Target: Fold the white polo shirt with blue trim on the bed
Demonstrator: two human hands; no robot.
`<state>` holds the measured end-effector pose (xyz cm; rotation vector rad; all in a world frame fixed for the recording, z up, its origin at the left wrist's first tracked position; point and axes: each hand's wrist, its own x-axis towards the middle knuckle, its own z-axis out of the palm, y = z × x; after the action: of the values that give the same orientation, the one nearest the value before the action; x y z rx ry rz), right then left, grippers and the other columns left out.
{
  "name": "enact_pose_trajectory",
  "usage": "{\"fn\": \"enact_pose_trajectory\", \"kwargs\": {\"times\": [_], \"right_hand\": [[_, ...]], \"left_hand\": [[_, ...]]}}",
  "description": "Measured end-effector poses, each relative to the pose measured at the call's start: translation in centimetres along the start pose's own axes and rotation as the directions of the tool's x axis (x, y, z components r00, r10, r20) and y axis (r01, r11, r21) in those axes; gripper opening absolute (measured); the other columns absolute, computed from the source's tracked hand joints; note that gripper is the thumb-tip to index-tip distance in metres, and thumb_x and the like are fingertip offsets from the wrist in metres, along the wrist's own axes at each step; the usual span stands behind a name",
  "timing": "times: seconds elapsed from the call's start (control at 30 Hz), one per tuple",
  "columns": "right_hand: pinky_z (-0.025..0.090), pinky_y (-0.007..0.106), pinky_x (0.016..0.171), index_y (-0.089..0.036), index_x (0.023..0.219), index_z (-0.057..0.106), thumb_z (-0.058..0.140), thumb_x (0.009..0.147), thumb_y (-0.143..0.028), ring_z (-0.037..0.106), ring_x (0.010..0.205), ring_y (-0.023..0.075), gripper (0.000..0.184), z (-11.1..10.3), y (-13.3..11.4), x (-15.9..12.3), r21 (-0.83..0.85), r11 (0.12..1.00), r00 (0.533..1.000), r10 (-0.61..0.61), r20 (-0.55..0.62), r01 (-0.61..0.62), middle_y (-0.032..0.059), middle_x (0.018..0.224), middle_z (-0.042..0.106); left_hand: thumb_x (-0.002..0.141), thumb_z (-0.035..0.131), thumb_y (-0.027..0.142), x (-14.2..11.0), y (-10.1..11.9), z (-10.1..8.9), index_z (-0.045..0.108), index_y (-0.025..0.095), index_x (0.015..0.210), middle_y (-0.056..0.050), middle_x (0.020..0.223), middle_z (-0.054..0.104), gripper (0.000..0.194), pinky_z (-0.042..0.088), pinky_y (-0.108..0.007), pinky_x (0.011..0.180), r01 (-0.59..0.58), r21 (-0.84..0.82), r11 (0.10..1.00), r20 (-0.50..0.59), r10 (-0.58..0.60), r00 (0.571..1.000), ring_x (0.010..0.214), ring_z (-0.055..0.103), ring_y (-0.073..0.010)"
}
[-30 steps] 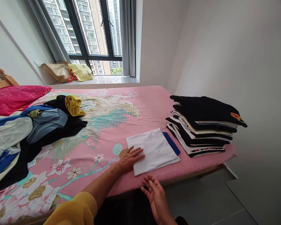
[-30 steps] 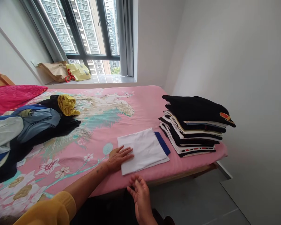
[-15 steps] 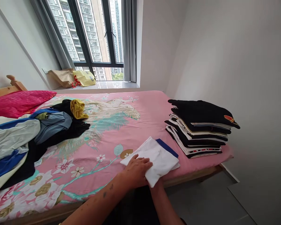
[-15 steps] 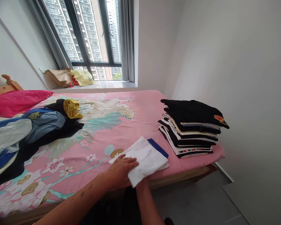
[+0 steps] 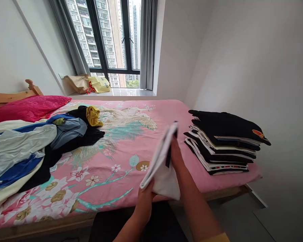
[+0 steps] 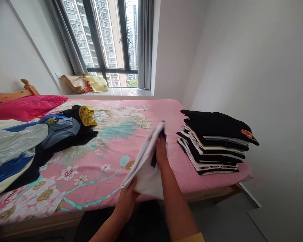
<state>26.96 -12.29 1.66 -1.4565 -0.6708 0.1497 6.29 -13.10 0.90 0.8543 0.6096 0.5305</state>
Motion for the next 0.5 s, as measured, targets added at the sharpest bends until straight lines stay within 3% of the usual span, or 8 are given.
{"fn": "enact_pose_trajectory", "kwargs": {"times": [0.07, 0.17, 0.27, 0.33, 0.43, 0.5], "right_hand": [[0.029, 0.043, 0.11, -0.023, 0.121, 0.058, 0.048, 0.086, -0.051, 0.04, 0.128, 0.0231, 0.046, 1.0, 1.1, -0.3, -0.073, 0.997, 0.997, 0.029, 0.075, -0.024, 0.0059, 0.134, 0.05], [0.036, 0.04, 0.104, -0.018, 0.107, 0.065, 0.052, 0.08, -0.049, 0.05, 0.119, 0.0247, 0.044, 0.7, 4.8, -2.8, -0.231, 0.967, 0.991, 0.123, 0.046, -0.109, 0.0095, 0.123, 0.059], [0.043, 0.038, 0.095, -0.013, 0.108, 0.061, 0.049, 0.079, -0.05, 0.057, 0.108, 0.0253, 0.049, -2.2, 8.9, -6.7, -0.349, 0.91, 0.974, 0.207, -0.09, -0.226, 0.0139, 0.114, 0.063], [0.045, 0.035, 0.091, -0.013, 0.109, 0.058, 0.048, 0.078, -0.053, 0.059, 0.104, 0.0246, 0.051, -4.5, 10.3, -9.1, -0.403, 0.879, 0.967, 0.234, -0.101, -0.255, 0.0142, 0.111, 0.064], [0.046, 0.032, 0.086, -0.017, 0.107, 0.057, 0.048, 0.077, -0.056, 0.061, 0.1, 0.0239, 0.05, -6.4, 9.5, -11.2, -0.534, 0.784, 0.936, 0.348, -0.045, -0.317, 0.012, 0.107, 0.066], [0.046, 0.033, 0.08, -0.019, 0.102, 0.059, 0.046, 0.077, -0.059, 0.062, 0.095, 0.0247, 0.049, -6.7, 7.8, -11.6, -0.661, 0.66, 0.883, 0.469, -0.008, -0.357, 0.0107, 0.102, 0.067]], "left_hand": [[0.08, 0.061, 0.035, 0.7, -1.8, -2.4, 0.049, 0.017, 0.125, -0.012, 0.12, 0.063, 0.05, 0.051, -0.039, 0.088, 0.161, -0.171, 0.972, -0.184, -0.192, 0.964, 0.109, 0.06, -0.0268], [0.081, 0.061, 0.034, 1.0, -3.7, -6.2, 0.046, 0.014, 0.123, -0.016, 0.111, 0.066, 0.049, 0.053, -0.038, 0.084, 0.361, -0.236, 0.902, -0.242, -0.414, 0.877, 0.098, 0.066, -0.0267], [0.081, 0.061, 0.041, 0.8, -3.8, -8.6, 0.049, 0.015, 0.118, -0.014, 0.105, 0.068, 0.047, 0.053, -0.036, 0.082, 0.363, -0.199, 0.91, -0.209, -0.402, 0.892, 0.093, 0.068, -0.025], [0.078, 0.064, 0.043, 1.0, -3.1, -9.3, 0.052, 0.016, 0.114, -0.011, 0.099, 0.069, 0.046, 0.055, -0.035, 0.078, 0.339, -0.144, 0.93, -0.214, -0.363, 0.907, 0.085, 0.069, -0.0234], [0.075, 0.068, 0.038, 2.2, -1.9, -9.5, 0.056, 0.015, 0.109, -0.01, 0.094, 0.07, 0.043, 0.056, -0.034, 0.071, 0.331, -0.038, 0.943, -0.219, -0.331, 0.918, 0.075, 0.069, -0.0217], [0.074, 0.069, 0.033, 3.0, -1.6, -9.5, 0.058, 0.014, 0.106, -0.01, 0.093, 0.07, 0.038, 0.057, -0.033, 0.065, 0.324, 0.05, 0.945, -0.245, -0.303, 0.921, 0.073, 0.069, -0.0211]]}}
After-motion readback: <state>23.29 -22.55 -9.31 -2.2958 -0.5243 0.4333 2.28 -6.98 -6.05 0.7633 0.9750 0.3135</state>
